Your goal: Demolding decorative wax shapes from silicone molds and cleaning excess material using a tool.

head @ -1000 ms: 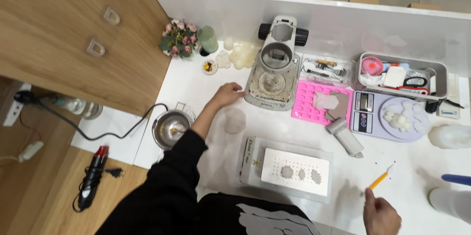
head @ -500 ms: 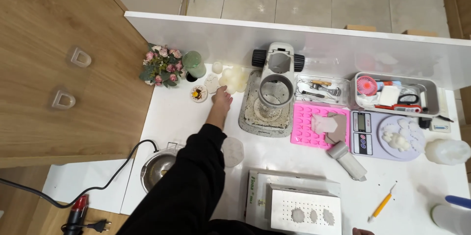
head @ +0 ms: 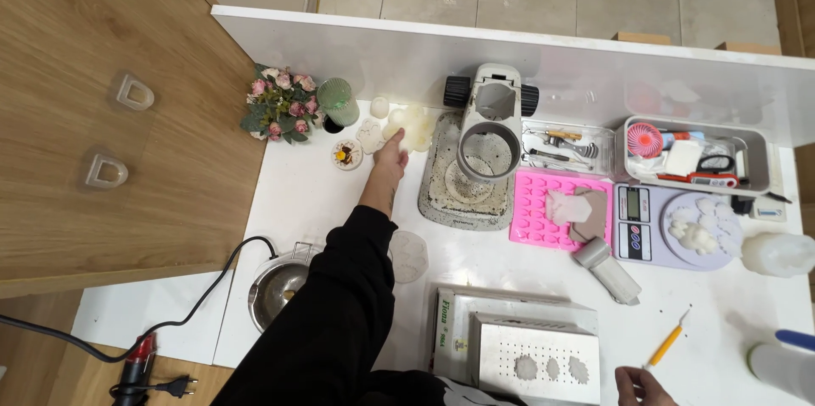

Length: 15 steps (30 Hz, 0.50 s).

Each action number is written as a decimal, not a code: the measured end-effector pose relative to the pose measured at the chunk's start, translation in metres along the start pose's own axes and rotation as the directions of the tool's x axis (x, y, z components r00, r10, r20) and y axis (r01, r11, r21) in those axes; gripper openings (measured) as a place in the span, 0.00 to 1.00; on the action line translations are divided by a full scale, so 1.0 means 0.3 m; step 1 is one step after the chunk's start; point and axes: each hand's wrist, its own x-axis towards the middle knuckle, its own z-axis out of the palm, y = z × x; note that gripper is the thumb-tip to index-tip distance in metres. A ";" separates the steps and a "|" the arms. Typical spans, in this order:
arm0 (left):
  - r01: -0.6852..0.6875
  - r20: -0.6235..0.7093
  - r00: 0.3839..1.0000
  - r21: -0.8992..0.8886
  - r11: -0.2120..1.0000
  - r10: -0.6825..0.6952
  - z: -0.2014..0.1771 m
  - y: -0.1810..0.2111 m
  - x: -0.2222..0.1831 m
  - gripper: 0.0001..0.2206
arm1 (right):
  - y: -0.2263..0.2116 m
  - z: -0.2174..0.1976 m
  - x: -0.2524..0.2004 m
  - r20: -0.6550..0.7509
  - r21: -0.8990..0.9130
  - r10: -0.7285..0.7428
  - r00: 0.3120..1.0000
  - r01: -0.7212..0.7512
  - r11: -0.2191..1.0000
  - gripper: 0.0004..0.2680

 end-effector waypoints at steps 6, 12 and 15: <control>0.124 0.064 0.992 -0.272 0.954 -0.111 -0.036 -0.016 0.089 0.17 | -0.141 -0.179 -0.183 0.060 -0.093 0.038 0.998 -0.032 0.995 0.13; 0.197 0.095 0.977 -0.077 0.977 -0.189 -0.013 0.026 0.065 0.23 | 0.081 -0.135 -0.229 0.153 -0.152 0.041 0.987 -0.018 0.988 0.13; 0.074 0.183 0.981 -0.020 0.997 -0.069 0.033 0.043 0.133 0.20 | 0.592 0.087 -0.154 0.521 -0.276 0.059 0.851 0.103 0.956 0.18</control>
